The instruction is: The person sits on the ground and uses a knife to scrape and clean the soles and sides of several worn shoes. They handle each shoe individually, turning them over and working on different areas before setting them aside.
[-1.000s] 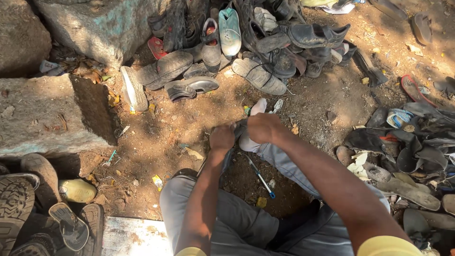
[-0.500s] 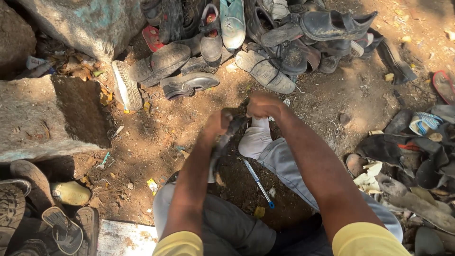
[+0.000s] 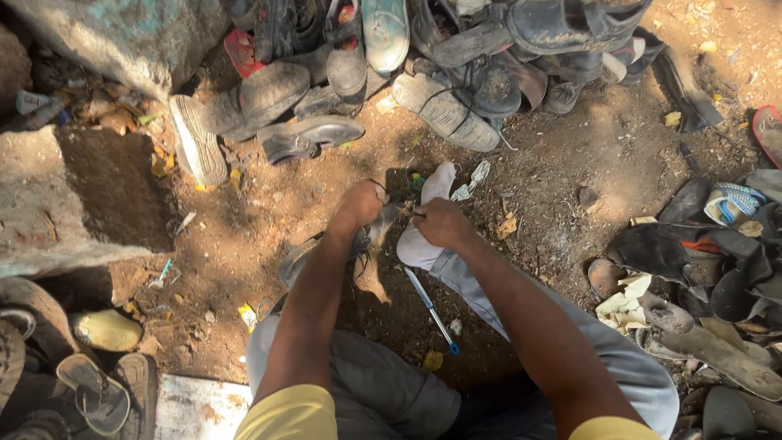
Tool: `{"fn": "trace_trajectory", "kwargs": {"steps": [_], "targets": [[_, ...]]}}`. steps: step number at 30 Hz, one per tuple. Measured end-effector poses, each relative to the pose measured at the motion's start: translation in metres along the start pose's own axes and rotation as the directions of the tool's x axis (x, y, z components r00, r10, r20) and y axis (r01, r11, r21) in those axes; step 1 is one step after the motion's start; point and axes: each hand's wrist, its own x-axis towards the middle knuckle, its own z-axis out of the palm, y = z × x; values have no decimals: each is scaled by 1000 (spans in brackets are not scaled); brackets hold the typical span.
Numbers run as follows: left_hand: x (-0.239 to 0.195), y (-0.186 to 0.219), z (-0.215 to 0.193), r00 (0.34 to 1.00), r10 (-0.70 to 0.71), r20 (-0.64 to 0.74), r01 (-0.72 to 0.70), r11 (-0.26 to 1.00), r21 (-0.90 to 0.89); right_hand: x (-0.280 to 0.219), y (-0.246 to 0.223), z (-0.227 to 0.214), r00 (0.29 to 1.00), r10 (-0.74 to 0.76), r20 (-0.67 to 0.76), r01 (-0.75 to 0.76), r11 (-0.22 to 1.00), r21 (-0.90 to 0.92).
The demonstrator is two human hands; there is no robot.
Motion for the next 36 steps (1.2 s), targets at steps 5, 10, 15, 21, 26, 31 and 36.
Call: {"fn": "trace_trajectory", "kwargs": {"steps": [5,10,15,21,26,31,36], "targets": [[-7,12,1,999,-26,23,22,981,193,-20,-7,29,984,25,-174,-9,996,90],[-5,3,4,995,102,-6,-95,944,317,-52,-52,84,888,53,-457,11,991,136],[4,-12,8,983,176,47,-178,883,433,-53,-69,115,786,-21,-617,91,993,81],[24,-35,20,954,298,-7,-268,867,419,-51,-77,131,855,27,-518,-24,1000,12],[6,-37,34,945,266,-192,-230,954,191,-60,-66,120,869,91,-487,-16,988,156],[-32,-19,23,950,254,-182,-271,959,-78,-95,-46,80,940,194,-280,-147,973,180],[-71,-14,61,890,312,-333,-326,945,14,-103,-26,8,996,84,-29,-84,996,-6]]}}
